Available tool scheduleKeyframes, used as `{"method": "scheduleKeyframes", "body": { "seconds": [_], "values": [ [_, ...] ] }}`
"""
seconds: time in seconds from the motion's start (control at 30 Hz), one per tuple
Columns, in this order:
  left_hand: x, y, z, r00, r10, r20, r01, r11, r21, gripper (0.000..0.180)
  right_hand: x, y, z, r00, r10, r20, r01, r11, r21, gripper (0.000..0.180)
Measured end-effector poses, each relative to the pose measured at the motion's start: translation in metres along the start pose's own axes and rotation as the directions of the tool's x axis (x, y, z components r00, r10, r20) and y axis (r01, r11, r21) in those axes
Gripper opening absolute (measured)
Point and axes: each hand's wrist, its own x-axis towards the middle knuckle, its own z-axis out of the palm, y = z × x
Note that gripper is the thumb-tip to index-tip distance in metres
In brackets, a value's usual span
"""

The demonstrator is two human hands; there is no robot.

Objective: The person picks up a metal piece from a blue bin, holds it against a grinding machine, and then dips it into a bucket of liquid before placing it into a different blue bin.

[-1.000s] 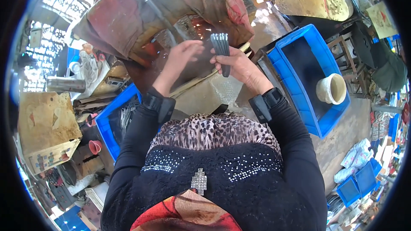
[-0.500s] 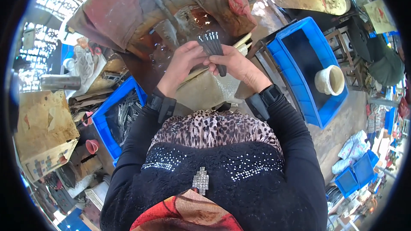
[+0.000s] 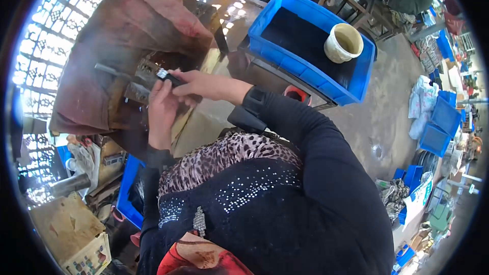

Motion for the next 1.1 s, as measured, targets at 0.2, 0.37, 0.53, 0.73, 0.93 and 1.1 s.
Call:
{"method": "scheduleKeyframes", "body": {
  "seconds": [0.2, 0.37, 0.53, 0.73, 0.93, 1.1],
  "values": [
    [0.018, 0.004, 0.005, 0.983, 0.13, -0.132, -0.128, 0.992, 0.021, 0.026, 0.004, 0.0, -0.016, 0.954, -0.272, -0.129, 0.204, 0.898, -0.389, 0.017],
    [0.028, 0.0, 0.011, 0.995, 0.055, -0.078, -0.042, 0.987, 0.153, 0.027, -0.037, -0.015, -0.034, 0.96, -0.194, -0.202, 0.111, 0.925, -0.363, 0.017],
    [0.035, -0.001, -0.023, 0.905, 0.419, -0.067, -0.265, 0.681, 0.683, 0.029, -0.097, -0.006, -0.092, 0.848, -0.191, -0.495, 0.069, 0.965, -0.254, 0.019],
    [0.036, 0.005, -0.075, 0.623, 0.767, 0.152, -0.272, 0.031, 0.962, 0.032, -0.149, 0.019, -0.176, 0.558, 0.012, -0.83, -0.562, 0.741, -0.367, 0.019],
    [0.035, 0.005, -0.095, 0.578, 0.815, 0.044, -0.195, 0.085, 0.977, 0.034, -0.161, 0.02, -0.206, 0.49, 0.128, -0.862, -0.817, 0.413, -0.403, 0.018],
    [0.023, 0.01, -0.085, 0.602, 0.788, 0.131, -0.07, -0.111, 0.991, 0.035, -0.158, 0.017, -0.21, 0.513, 0.133, -0.848, -0.857, 0.03, -0.514, 0.018]
  ]
}}
